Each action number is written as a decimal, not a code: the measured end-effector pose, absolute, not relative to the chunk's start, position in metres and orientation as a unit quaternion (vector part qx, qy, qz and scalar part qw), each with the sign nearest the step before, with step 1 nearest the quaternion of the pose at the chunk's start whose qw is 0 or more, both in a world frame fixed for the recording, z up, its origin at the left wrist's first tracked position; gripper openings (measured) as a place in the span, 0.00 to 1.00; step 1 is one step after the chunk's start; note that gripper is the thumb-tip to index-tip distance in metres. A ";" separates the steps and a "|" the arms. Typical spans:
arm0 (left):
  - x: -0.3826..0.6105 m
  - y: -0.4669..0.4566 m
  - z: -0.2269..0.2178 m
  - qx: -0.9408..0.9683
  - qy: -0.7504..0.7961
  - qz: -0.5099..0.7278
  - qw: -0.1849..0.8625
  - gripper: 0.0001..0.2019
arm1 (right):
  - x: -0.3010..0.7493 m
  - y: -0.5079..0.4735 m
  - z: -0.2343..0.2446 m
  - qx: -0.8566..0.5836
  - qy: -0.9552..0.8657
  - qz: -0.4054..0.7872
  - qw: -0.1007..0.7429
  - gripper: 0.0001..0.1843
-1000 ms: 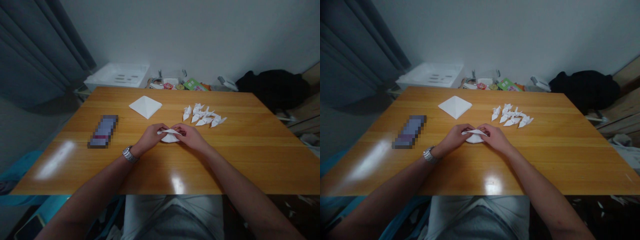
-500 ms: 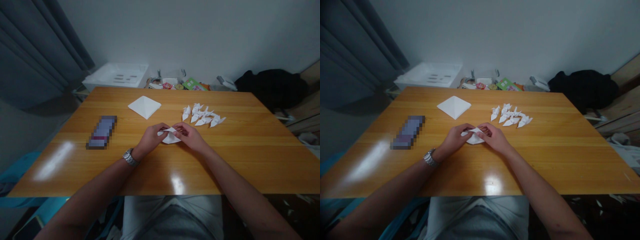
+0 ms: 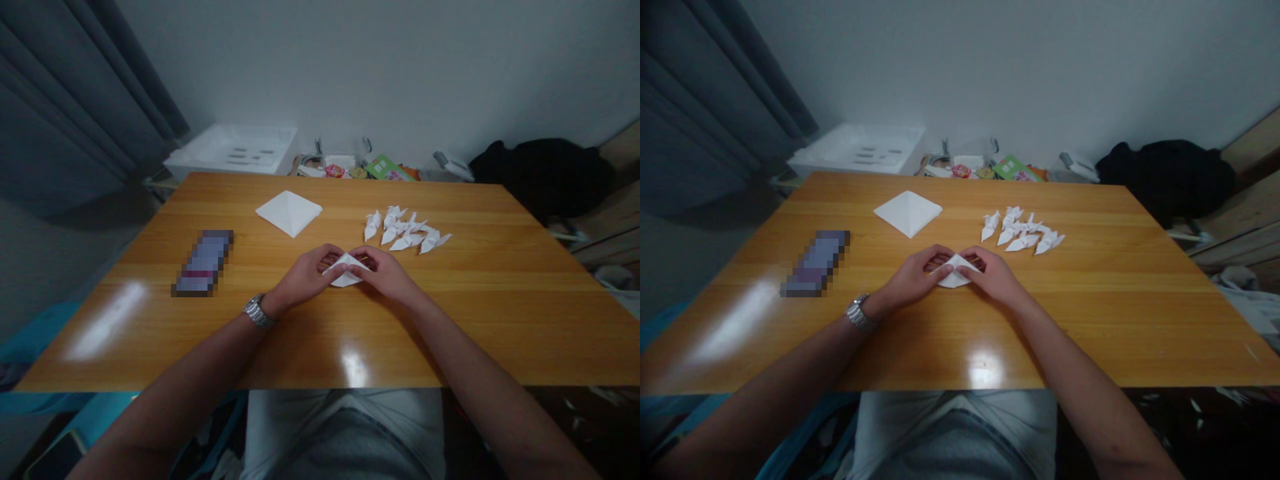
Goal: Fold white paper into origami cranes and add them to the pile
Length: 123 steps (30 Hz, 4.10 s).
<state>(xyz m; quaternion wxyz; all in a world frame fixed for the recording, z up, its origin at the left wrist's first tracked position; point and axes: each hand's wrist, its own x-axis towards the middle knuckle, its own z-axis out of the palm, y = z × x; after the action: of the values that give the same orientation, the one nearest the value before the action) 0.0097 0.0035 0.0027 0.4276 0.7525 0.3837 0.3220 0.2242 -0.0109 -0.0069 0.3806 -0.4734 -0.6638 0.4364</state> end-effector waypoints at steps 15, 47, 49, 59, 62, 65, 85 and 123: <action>0.009 0.013 -0.009 0.702 0.378 0.352 0.490 0.11 | 0.227 -0.012 -0.008 -0.481 -0.705 0.378 0.360 0.13; 0.008 0.019 -0.012 0.708 0.384 0.361 0.469 0.11 | 0.235 -0.006 -0.007 -0.498 -0.655 0.408 0.395 0.15; 0.008 0.019 -0.012 0.711 0.382 0.359 0.469 0.11 | 0.236 -0.006 -0.007 -0.501 -0.651 0.416 0.391 0.15; 0.007 0.020 -0.018 0.723 0.371 0.338 0.474 0.13 | 0.238 -0.006 -0.007 -0.502 -0.659 0.424 0.367 0.15; 0.005 0.021 -0.020 0.727 0.371 0.335 0.471 0.13 | 0.240 -0.006 -0.007 -0.494 -0.665 0.428 0.361 0.15; 0.004 0.022 -0.020 0.729 0.375 0.331 0.468 0.13 | 0.242 -0.005 -0.008 -0.486 -0.673 0.435 0.350 0.16; 0.001 0.022 -0.015 0.745 0.373 0.285 0.473 0.12 | 0.237 -0.009 -0.004 -0.470 -0.704 0.428 0.316 0.16; 0.001 0.017 -0.007 0.744 0.380 0.274 0.477 0.11 | 0.237 -0.011 -0.003 -0.486 -0.773 0.323 0.250 0.15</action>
<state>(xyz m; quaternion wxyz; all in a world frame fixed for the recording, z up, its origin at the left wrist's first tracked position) 0.0008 0.0175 -0.0067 0.4766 0.7439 0.3802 0.2738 0.2368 -0.0112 -0.0025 0.2504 -0.4859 -0.7727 0.3228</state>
